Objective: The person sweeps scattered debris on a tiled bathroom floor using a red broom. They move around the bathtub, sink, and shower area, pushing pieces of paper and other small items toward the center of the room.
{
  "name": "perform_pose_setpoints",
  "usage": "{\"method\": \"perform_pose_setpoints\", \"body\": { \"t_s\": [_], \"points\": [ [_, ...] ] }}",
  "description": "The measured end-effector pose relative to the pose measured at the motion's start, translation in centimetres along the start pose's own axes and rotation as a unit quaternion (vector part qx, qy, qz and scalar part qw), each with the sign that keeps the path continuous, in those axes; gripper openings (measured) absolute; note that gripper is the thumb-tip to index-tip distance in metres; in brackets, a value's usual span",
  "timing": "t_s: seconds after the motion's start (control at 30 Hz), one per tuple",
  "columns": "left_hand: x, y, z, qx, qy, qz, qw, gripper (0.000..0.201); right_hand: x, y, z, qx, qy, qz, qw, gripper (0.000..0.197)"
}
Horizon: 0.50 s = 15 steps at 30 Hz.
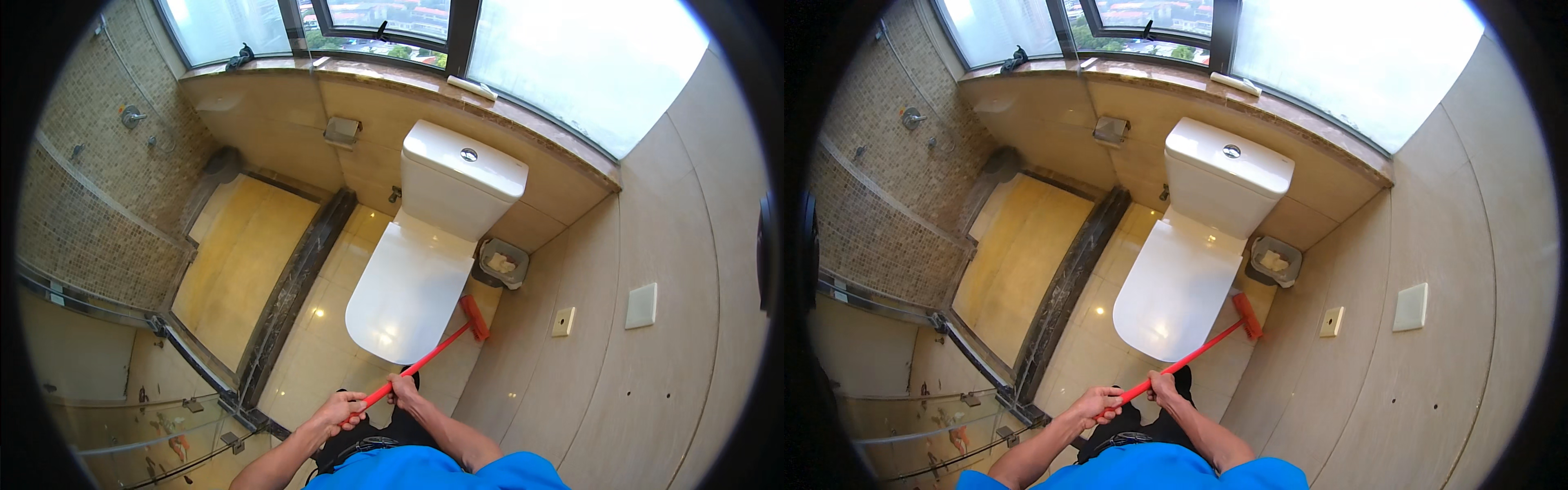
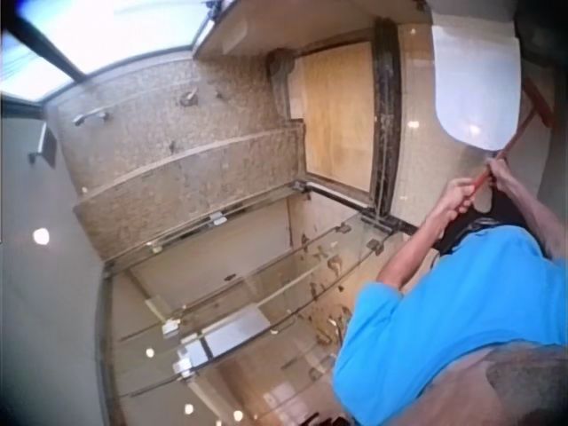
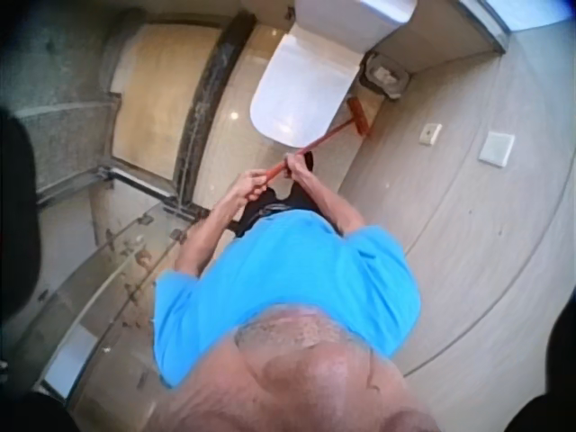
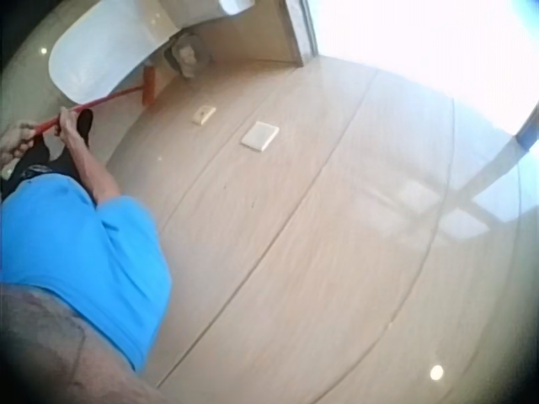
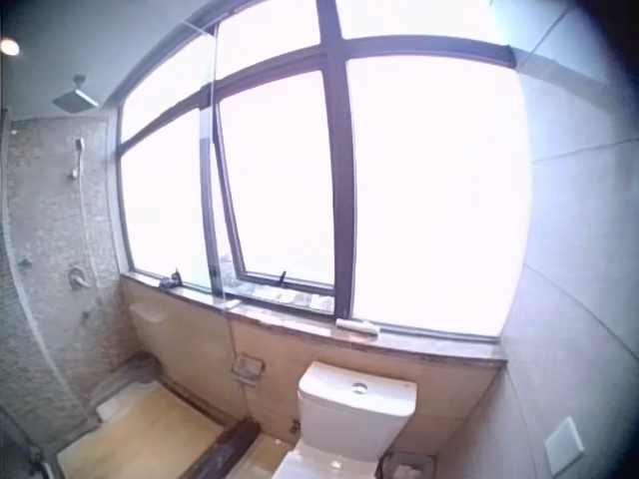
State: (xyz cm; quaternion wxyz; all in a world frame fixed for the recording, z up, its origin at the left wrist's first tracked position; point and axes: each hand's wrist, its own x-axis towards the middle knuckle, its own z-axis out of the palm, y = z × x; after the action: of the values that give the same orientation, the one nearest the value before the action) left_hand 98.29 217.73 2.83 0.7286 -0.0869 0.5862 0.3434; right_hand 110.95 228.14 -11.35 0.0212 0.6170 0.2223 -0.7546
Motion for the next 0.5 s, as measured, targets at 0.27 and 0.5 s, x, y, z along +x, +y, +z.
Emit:
{"method": "perform_pose_setpoints", "body": {
  "t_s": [0.27,0.5],
  "points": [
    [0.4,-0.8,-1.2,0.028,-0.016,-0.001,0.999,0.044,0.0,0.5,0.5,-0.011,0.013,-0.003,1.000,0.021],
    [0.5,-3.6,-1.4,0.018,-0.082,0.012,0.996,0.015,0.5,3.8,1.3,0.112,0.093,-0.029,0.989,0.015]
  ]
}}
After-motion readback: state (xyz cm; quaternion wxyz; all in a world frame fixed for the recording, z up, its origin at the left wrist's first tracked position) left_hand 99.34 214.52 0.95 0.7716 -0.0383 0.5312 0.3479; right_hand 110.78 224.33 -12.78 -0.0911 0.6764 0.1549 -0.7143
